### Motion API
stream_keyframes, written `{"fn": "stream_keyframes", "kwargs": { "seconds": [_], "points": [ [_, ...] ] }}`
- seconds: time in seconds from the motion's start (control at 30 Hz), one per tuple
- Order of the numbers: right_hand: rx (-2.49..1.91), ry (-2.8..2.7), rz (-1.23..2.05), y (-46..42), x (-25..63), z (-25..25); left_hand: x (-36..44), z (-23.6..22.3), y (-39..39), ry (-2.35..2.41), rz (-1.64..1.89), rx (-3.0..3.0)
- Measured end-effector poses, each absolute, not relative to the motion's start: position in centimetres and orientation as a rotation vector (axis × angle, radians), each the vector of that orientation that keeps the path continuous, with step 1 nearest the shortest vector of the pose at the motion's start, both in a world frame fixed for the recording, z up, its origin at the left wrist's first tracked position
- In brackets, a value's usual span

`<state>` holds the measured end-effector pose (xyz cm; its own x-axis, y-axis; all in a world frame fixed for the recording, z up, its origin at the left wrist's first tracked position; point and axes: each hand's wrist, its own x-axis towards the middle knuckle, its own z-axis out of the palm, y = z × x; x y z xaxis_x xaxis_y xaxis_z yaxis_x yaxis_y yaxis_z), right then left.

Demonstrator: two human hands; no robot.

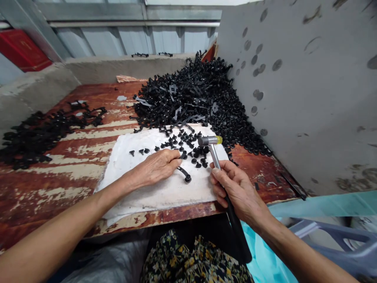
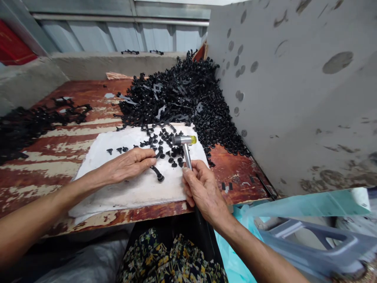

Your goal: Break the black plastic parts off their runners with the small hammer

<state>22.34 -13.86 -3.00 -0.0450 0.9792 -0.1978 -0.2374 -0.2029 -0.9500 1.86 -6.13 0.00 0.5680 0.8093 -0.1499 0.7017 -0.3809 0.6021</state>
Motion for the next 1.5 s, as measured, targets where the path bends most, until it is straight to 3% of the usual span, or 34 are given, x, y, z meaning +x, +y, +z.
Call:
{"fn": "stream_keyframes", "kwargs": {
  "seconds": [1.03,1.13,1.3,1.5],
  "points": [
    [-1.259,-1.069,1.453,-14.0,22.8,-2.6,1.1,-0.3,-6.0,1.093,0.197,2.264],
    [-1.371,-1.372,1.227,-13.6,23.2,-2.2,1.0,0.2,-5.9,1.029,0.199,2.312],
    [-1.287,-1.875,0.587,-12.6,23.6,-1.9,1.3,0.6,-5.7,0.983,0.176,2.391],
    [-1.293,-2.128,0.211,-12.7,24.1,-2.2,1.4,0.2,-5.9,1.071,0.214,2.299]
  ]
}}
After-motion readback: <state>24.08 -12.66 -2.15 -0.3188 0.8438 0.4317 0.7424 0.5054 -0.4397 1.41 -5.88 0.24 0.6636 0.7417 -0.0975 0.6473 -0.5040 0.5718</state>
